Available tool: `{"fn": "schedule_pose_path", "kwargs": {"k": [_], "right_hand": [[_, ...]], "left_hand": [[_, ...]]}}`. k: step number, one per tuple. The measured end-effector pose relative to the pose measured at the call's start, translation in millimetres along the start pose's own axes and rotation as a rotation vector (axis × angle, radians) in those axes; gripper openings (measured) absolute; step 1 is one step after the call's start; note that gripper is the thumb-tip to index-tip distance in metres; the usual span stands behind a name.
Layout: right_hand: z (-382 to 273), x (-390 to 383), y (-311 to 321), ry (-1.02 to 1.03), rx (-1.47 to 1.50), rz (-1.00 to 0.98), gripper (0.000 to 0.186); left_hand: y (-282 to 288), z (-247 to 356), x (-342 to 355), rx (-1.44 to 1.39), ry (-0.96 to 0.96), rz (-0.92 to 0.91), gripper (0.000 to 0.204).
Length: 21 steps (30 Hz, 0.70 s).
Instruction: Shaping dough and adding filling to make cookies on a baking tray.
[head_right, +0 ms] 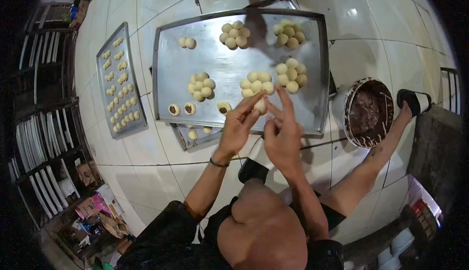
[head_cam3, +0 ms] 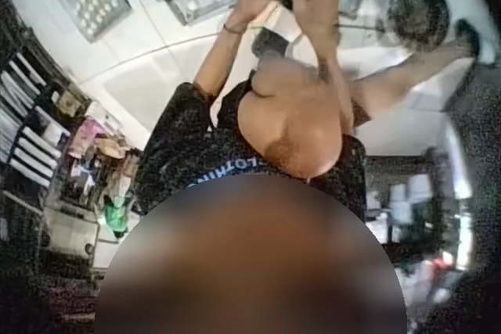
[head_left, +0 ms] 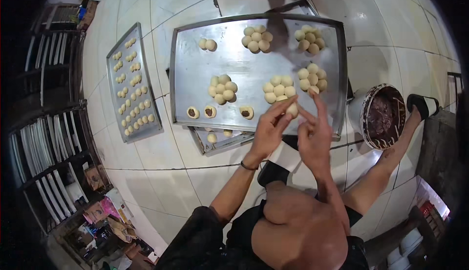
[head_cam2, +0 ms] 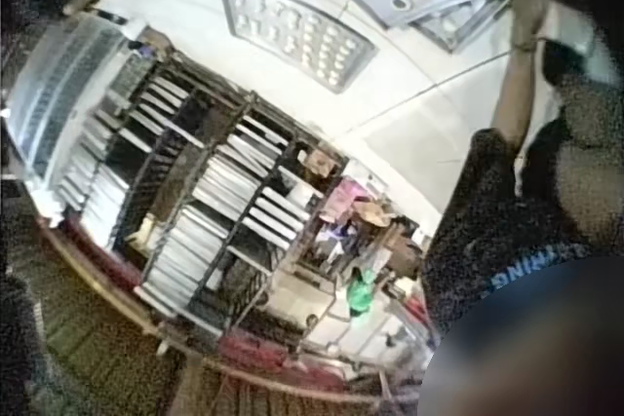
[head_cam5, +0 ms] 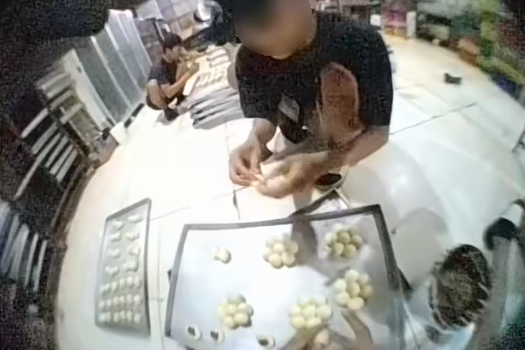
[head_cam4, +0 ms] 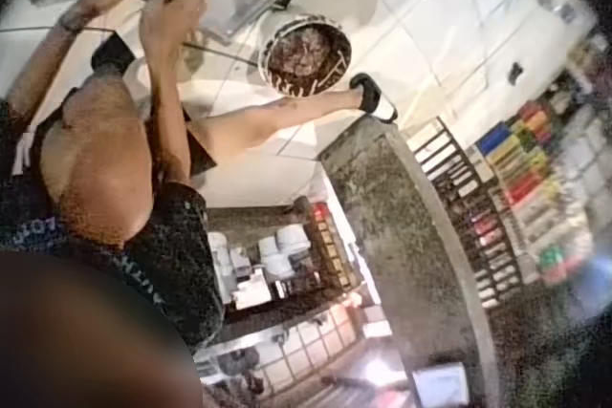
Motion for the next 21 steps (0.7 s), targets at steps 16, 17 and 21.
{"fn": "schedule_pose_path", "kwargs": {"k": [16, 17, 21], "right_hand": [[108, -23, 123, -0.349, 0.191, 0.076, 0.073], [110, -26, 120, -0.358, 0.191, 0.066, 0.072], [116, -38, 112, -0.387, 0.201, 0.044, 0.068]], "left_hand": [[261, -88, 176, 0.895, -0.033, 0.74, 0.101], [255, -86, 185, 0.891, -0.026, 0.73, 0.101], [269, -80, 173, 0.981, 0.134, 0.941, 0.096]]}}
Point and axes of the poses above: each hand's wrist, its own x-axis towards the middle knuckle, its own y-axis out of the back of the hand, z = x × y, the point moved 8 cm from there along x, towards the middle knuckle, and after that the axes turned 4 degrees about -y, right-handed, at the moved point
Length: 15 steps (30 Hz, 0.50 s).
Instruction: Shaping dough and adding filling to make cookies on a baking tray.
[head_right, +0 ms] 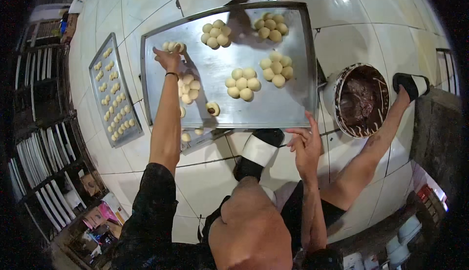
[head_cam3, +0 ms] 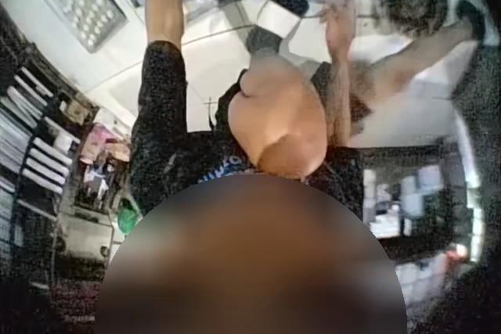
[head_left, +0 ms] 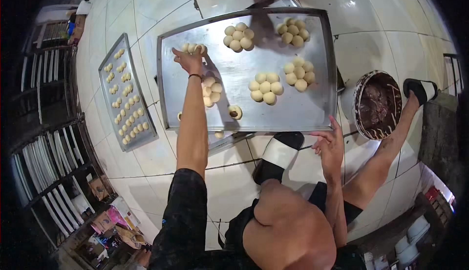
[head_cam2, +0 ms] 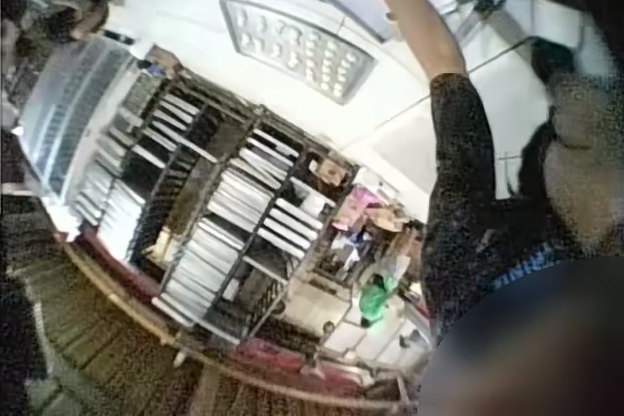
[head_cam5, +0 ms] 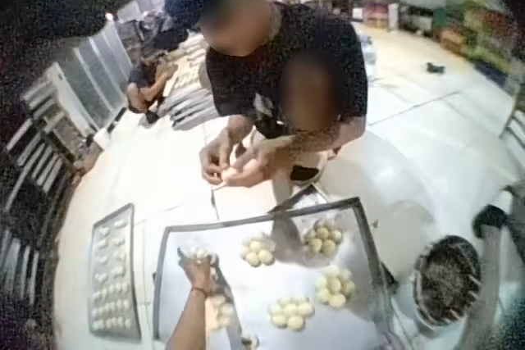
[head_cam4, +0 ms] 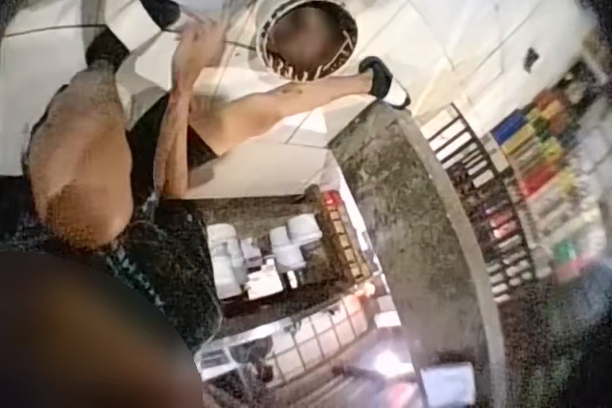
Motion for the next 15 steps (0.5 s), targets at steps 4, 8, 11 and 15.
{"fn": "schedule_pose_path", "kwargs": {"k": [4, 8, 11, 15], "right_hand": [[9, 4, -2, -0.014, 0.027, -0.027, 0.062], [13, 2, 8, 0.049, -0.092, -0.086, 0.053], [8, -2, -17, 0.044, -0.024, -0.16, 0.051], [1, -14, -17, 0.03, -0.06, -0.135, 0.048]], "left_hand": [[34, -35, 10, -0.091, -0.195, -0.165, 0.048], [82, -109, -25, 0.238, -0.129, -0.389, 0.034], [156, -190, 5, 0.306, -0.136, -0.531, 0.032], [152, -146, -62, 0.108, -0.125, -0.584, 0.029]]}}
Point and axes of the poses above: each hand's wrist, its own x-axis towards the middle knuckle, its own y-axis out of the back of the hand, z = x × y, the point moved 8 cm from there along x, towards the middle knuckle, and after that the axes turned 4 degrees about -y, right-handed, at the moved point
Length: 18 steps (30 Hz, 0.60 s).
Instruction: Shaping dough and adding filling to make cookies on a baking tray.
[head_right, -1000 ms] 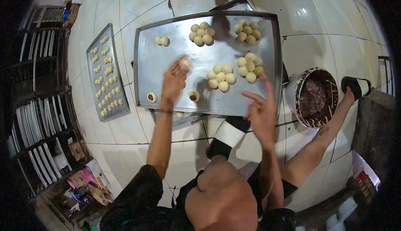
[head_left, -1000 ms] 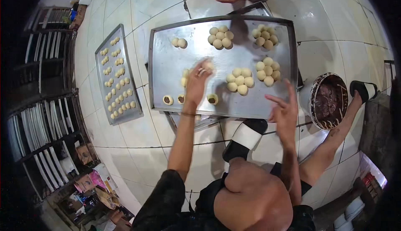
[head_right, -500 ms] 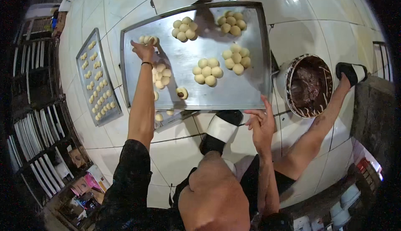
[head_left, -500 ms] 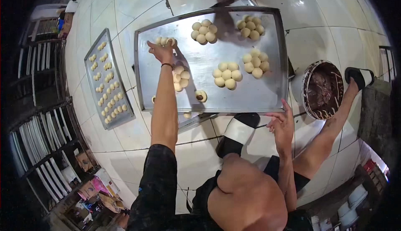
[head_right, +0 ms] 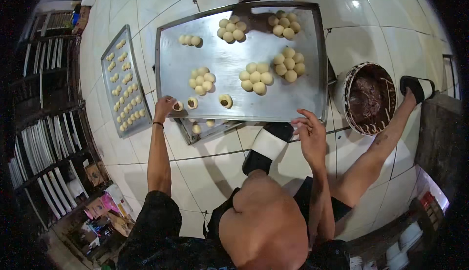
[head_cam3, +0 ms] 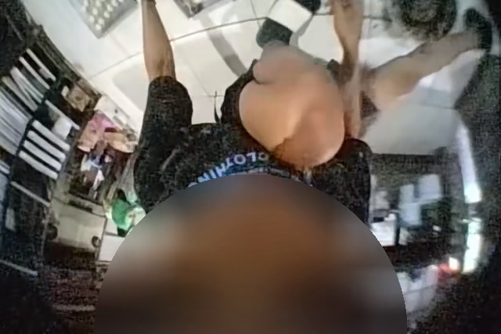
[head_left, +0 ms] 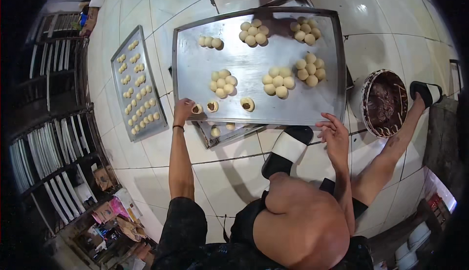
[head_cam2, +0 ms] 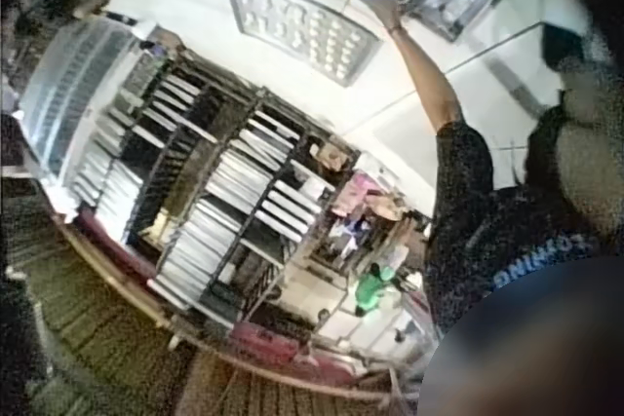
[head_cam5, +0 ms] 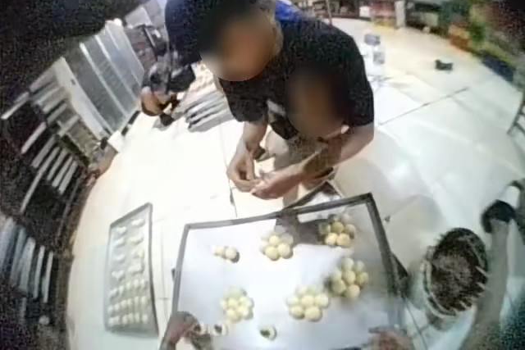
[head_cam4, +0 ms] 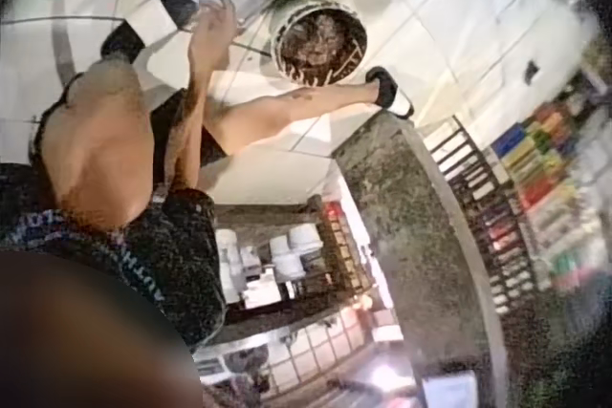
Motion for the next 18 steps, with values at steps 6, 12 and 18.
{"fn": "schedule_pose_path", "kwargs": {"k": [6, 12, 18], "right_hand": [[-30, 2, -28, 0.049, -0.017, -0.08, 0.047], [-84, 2, -80, 0.239, -0.063, -0.203, 0.051], [-154, -2, -91, 0.62, -0.392, -0.144, 0.057]], "left_hand": [[15, 92, -38, -0.248, -0.085, -0.013, 0.026], [-41, 256, -90, -1.161, -0.081, -0.279, 0.034], [-90, 349, -146, -1.622, -0.03, -0.688, 0.039]]}}
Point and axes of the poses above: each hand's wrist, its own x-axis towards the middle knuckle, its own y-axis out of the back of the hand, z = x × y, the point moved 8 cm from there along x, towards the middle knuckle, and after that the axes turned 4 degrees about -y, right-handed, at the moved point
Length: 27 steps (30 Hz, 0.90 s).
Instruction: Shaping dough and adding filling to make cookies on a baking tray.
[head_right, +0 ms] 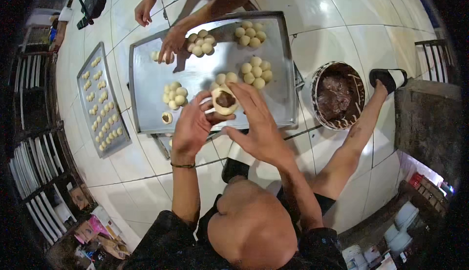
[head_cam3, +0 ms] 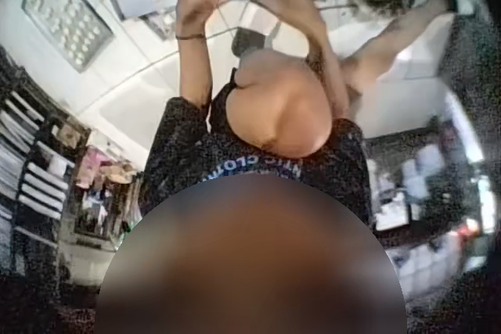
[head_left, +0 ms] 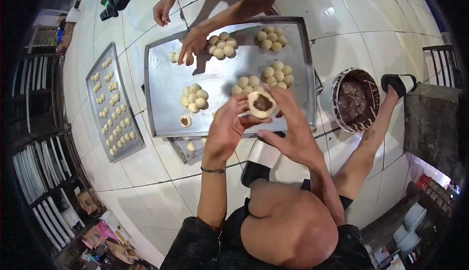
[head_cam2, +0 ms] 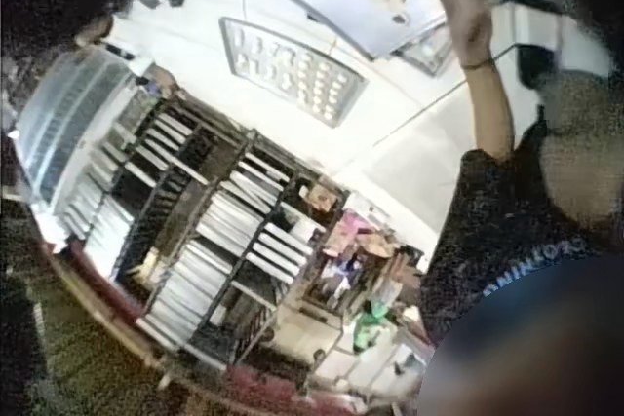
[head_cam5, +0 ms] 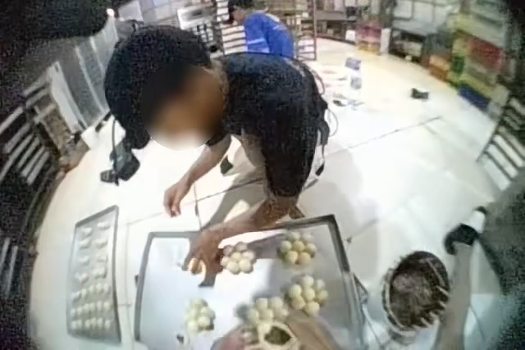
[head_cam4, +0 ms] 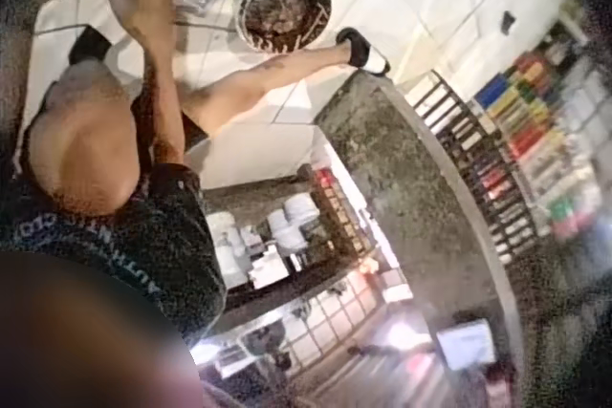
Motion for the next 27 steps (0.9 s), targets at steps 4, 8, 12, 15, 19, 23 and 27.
{"fn": "schedule_pose_path", "kwargs": {"k": [4, 8, 12, 15, 19, 23, 27], "right_hand": [[10, -3, 21, -0.1, 0.092, -0.027, 0.054], [20, -9, 22, -0.134, 0.209, 0.006, 0.05], [20, -12, 23, -0.118, 0.292, 0.072, 0.044], [15, -12, 24, -0.094, 0.283, 0.142, 0.04], [22, -13, 20, -0.1, 0.318, 0.216, 0.038], [26, -17, 21, -0.12, 0.293, 0.238, 0.035], [16, -20, 13, -0.114, 0.206, 0.259, 0.032]], "left_hand": [[-27, -3, -7, 0.266, -0.041, -0.055, 0.045], [-21, -10, -5, 0.414, -0.015, -0.053, 0.053], [-16, -14, -3, 0.471, 0.019, -0.017, 0.057], [-14, -14, -5, 0.462, 0.034, 0.044, 0.054], [-16, -16, -1, 0.463, -0.056, 0.024, 0.051], [-18, -14, 0, 0.534, -0.179, 0.014, 0.048], [-14, -17, -3, 0.448, -0.225, 0.054, 0.045]]}}
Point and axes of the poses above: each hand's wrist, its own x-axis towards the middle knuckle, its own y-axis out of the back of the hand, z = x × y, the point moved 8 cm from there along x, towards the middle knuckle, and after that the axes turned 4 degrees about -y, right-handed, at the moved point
